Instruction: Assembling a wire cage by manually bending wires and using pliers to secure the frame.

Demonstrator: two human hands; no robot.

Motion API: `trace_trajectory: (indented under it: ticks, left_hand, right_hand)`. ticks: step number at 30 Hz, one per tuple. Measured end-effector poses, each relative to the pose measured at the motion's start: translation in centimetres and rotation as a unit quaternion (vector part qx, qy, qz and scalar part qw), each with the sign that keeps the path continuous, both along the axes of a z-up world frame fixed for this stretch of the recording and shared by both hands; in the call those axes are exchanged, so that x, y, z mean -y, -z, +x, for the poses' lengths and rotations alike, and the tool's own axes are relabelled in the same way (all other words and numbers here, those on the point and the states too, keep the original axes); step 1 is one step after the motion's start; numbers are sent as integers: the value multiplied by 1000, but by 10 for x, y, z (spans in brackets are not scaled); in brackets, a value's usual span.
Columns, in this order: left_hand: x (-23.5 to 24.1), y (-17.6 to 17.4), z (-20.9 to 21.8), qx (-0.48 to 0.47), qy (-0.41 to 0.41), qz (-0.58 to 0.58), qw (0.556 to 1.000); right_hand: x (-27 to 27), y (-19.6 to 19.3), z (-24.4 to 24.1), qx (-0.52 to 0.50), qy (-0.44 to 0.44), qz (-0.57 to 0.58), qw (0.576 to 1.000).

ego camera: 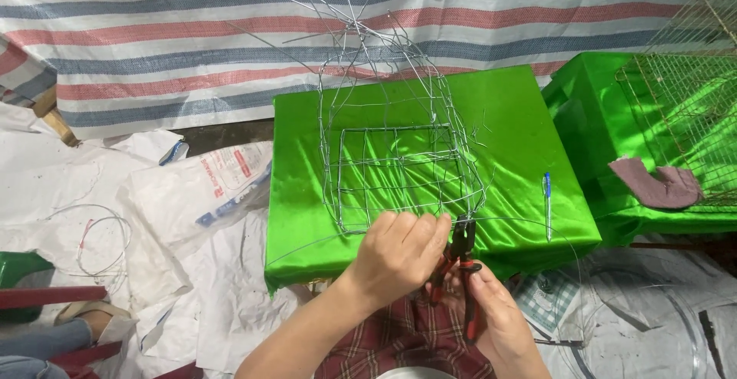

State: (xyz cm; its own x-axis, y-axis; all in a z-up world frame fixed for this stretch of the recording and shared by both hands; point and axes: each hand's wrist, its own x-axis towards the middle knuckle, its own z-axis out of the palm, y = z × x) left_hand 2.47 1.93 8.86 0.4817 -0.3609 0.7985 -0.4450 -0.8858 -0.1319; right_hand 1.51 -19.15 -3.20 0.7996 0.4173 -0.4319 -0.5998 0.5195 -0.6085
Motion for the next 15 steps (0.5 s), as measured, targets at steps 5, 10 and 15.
trace_trajectory:
  ticks: [5,10,15]
  left_hand:
    - [4,-3,-3,-8,4,0,1000]
    - [6,-4,-5,-4,8,-2,1000]
    - [4,-4,-5,0,2,-12,1000]
  right_hand:
    - [-6,-10,0,17,6,-42,999]
    - [-1,3,5,52,28,-43,997]
    - [-7,-3,2,50,32,-46,997]
